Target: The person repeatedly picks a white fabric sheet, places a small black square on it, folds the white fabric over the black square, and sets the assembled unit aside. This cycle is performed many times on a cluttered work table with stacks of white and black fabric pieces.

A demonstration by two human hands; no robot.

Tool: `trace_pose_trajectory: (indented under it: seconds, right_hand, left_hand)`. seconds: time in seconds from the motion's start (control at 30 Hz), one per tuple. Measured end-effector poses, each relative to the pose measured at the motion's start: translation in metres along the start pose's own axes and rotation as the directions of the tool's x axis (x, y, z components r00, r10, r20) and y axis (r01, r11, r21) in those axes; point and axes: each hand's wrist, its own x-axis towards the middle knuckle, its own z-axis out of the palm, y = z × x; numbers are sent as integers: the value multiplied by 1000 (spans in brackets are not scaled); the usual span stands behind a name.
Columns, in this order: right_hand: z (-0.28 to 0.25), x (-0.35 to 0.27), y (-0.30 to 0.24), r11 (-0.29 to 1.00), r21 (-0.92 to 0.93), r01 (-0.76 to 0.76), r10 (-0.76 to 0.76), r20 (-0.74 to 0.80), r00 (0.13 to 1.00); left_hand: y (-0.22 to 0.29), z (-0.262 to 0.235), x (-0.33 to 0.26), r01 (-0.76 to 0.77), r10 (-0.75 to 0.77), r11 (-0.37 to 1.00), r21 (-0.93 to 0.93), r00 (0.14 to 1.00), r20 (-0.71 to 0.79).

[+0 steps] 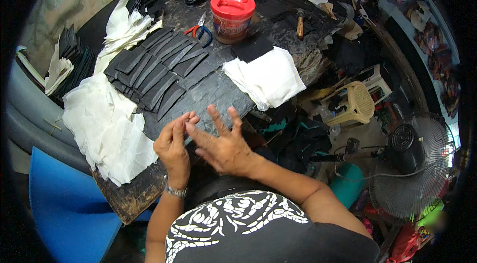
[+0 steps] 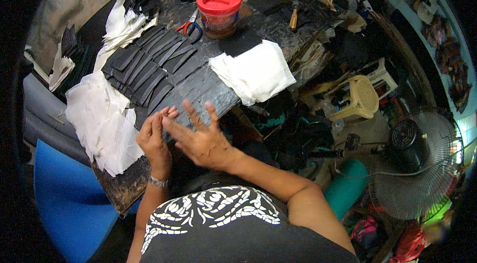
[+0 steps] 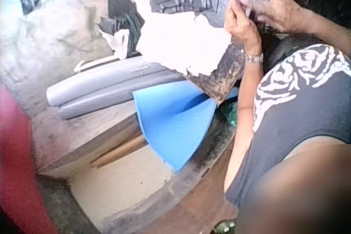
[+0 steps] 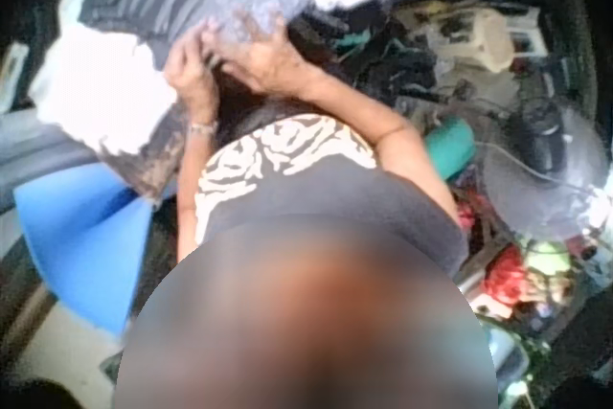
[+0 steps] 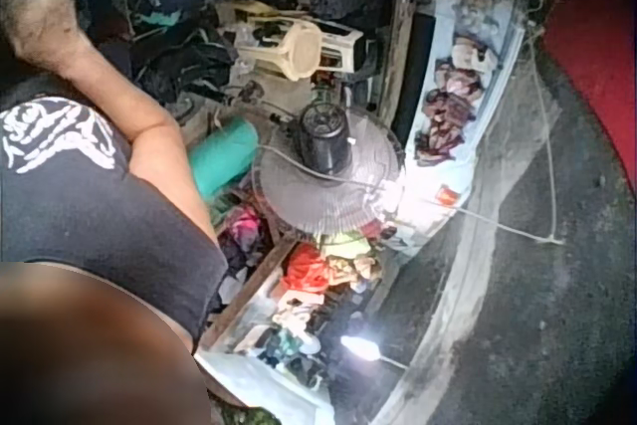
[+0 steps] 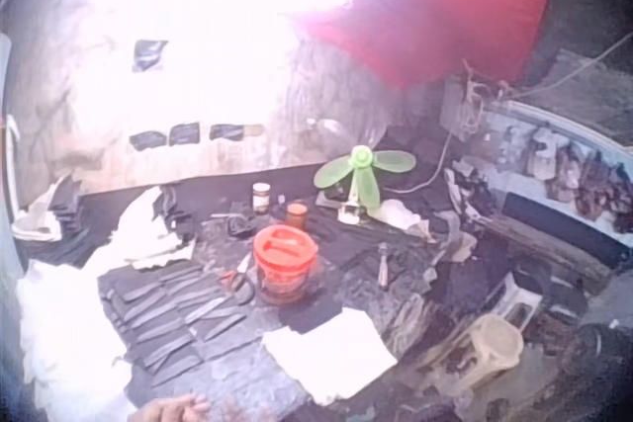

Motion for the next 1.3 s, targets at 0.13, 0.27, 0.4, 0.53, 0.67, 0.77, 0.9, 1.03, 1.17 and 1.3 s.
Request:
trace_pose_trajectory:
  seconds: [0.13, 0.27, 0.4, 0.53, 0.67, 0.77, 0.9, 1.03, 1.17, 1.3]
  right_hand:
    - [-17, 10, 64, 972, -227, 53, -67, -58, 996]
    - [-66, 27, 181, 931, -96, -354, 237, -580, 779]
    - [-92, 36, 275, 430, -141, -892, 814, -368, 450]
    - [-90, 38, 299, 456, 73, -887, 889, -78, 451]
    - [-94, 32, 288, 645, 353, -678, 748, -107, 655]
    - [-98, 28, 283, 648, 512, -564, 706, -126, 697]
    - [-97, 25, 283, 533, 607, -589, 748, -14, 663]
    - [-93, 26, 286, 608, 660, -442, 662, -115, 740]
    - [-91, 27, 294, 612, 667, -425, 673, -157, 723]
    - [-90, 21, 303, 550, 685, -478, 737, -129, 663]
  left_hand:
    - [-9, 31, 45, -83, 83, 996, -14, 996, 45]
    - [-15, 56, 90, 26, -20, 999, -21, 977, 212]
    - [-39, 110, 109, -337, 126, 914, 225, 763, 633]
    - [-70, 130, 94, -706, -29, 370, 604, 641, 767]
    - [-87, 115, 83, -762, 125, 287, 581, 631, 766]
    - [-90, 112, 80, -771, 195, 277, 573, 629, 753]
    - [-87, 113, 79, -774, 198, 259, 578, 629, 752]
    - [-82, 112, 77, -747, 164, 283, 601, 655, 737]
    - [-80, 112, 76, -736, 155, 282, 615, 668, 728]
    - [-80, 112, 75, -750, 199, 251, 612, 659, 725]
